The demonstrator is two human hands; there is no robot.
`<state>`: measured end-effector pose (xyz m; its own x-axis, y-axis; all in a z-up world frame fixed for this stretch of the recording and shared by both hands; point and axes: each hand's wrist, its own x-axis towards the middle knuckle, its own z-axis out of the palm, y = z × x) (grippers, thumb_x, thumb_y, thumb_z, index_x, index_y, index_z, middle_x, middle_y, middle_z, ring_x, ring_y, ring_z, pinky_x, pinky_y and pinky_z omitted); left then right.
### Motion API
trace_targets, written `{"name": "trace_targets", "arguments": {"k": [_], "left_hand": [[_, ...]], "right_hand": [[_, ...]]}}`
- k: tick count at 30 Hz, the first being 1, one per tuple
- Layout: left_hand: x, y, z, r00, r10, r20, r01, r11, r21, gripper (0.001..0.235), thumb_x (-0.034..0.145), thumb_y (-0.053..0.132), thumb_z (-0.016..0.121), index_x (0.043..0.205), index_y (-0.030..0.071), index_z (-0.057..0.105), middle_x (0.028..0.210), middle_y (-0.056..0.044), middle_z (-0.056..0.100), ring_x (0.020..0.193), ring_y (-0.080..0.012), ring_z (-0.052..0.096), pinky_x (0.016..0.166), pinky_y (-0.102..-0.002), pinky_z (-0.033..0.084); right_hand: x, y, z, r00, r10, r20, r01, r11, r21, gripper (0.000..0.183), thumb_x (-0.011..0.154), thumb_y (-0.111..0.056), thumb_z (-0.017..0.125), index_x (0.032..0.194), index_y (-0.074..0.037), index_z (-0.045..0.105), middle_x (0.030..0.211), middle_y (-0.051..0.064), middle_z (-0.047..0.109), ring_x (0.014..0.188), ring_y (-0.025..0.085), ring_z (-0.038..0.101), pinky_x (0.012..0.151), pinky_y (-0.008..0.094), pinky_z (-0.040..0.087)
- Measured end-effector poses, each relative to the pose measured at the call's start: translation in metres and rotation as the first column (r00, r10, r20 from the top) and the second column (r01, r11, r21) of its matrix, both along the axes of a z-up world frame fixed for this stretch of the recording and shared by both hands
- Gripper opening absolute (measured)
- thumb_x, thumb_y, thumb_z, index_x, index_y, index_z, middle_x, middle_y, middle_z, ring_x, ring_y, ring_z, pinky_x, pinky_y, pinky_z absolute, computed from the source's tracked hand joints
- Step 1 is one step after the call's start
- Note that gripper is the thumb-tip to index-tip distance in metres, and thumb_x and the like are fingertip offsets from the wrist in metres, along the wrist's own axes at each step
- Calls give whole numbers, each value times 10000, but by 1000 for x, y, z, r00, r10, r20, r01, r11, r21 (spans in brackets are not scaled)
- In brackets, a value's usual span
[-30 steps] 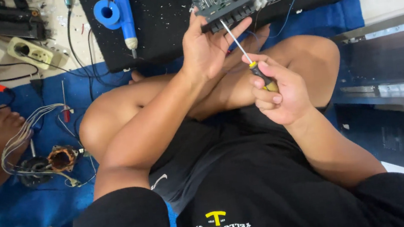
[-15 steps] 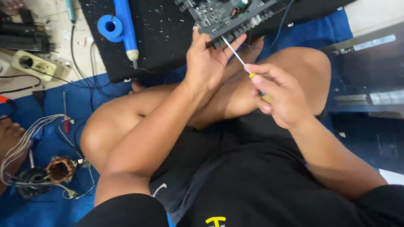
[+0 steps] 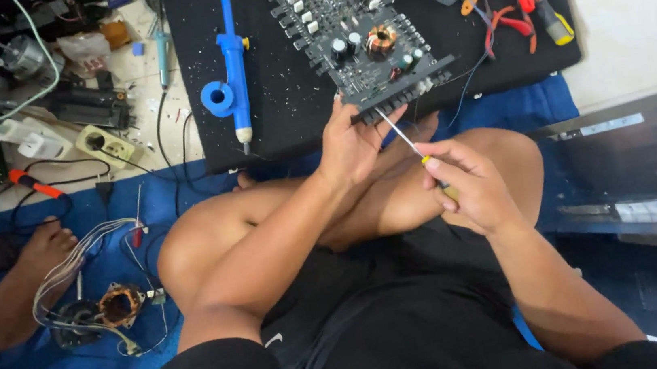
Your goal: The person cleans a circuit board with a brush, then uses a screwdriver to adjust components on the board's edge. The person flips the board over to inspect both sides and continues to manipulate connectors and ports with the screwdriver.
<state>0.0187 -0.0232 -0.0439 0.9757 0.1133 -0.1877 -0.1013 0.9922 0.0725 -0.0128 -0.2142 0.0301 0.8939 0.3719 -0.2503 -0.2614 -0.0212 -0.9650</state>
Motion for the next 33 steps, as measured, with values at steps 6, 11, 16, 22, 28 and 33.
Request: {"name": "trace_targets", "arguments": {"k": [6, 11, 16, 22, 28, 33], "left_hand": [[3, 6, -18, 996, -91, -15, 91, 995, 41, 379, 872, -68, 513, 1169, 104, 675, 1210, -224, 723, 1126, -428, 695, 1069, -646, 521], [2, 7, -49, 985, -162, 58, 154, 981, 117, 408, 903, -126, 524, 1265, 24, 638, 1254, -239, 699, 1180, -402, 675, 1082, -665, 500], [-3, 10, -69, 908, -309, 281, 282, 950, 133, 359, 1067, -71, 482, 1418, 2, 468, 1407, -182, 592, 1299, -325, 604, 1216, -540, 476], [-1, 18, -64, 890, -304, 340, 265, 952, 155, 332, 1099, -44, 458, 1414, 47, 505, 1405, -144, 608, 1331, -294, 588, 1265, -507, 418], [-1, 14, -59, 904, -281, 322, 253, 959, 128, 371, 1043, -77, 433, 1400, 10, 484, 1387, -191, 603, 1310, -327, 592, 1240, -521, 428], [2, 10, -40, 928, -246, 279, 232, 969, 82, 230, 1052, 19, 532, 1276, -34, 542, 1320, -216, 624, 1221, -320, 635, 1159, -498, 495]], "right_hand": [[-6, 1, -16, 963, -59, -262, 98, 986, 137, 298, 1036, -89, 515, 1299, -14, 634, 761, 193, 597, 454, 155, 526, 335, 190, 380], [-14, -3, -36, 959, -54, -279, 121, 966, 228, 340, 1040, -55, 512, 1366, 32, 559, 794, 147, 592, 448, 75, 488, 318, 150, 353], [-8, -23, -45, 817, 16, -576, 231, 907, 352, 298, 1010, -96, 609, 1305, -72, 641, 872, 129, 635, 512, 106, 463, 413, 197, 301], [-12, 4, -6, 804, 248, 540, 98, 840, -533, 281, 969, 4, 684, 1246, 44, 706, 1119, 142, 763, 823, 182, 677, 742, 269, 530], [-7, -15, -17, 1000, 13, 14, -11, 992, -126, 390, 988, -23, 567, 1368, 25, 639, 945, 101, 663, 698, 107, 528, 585, 191, 405], [-4, -26, -25, 857, 205, -473, 126, 806, 578, 518, 980, -37, 524, 1495, 20, 516, 1149, 233, 628, 831, 231, 550, 637, 265, 441]]}}
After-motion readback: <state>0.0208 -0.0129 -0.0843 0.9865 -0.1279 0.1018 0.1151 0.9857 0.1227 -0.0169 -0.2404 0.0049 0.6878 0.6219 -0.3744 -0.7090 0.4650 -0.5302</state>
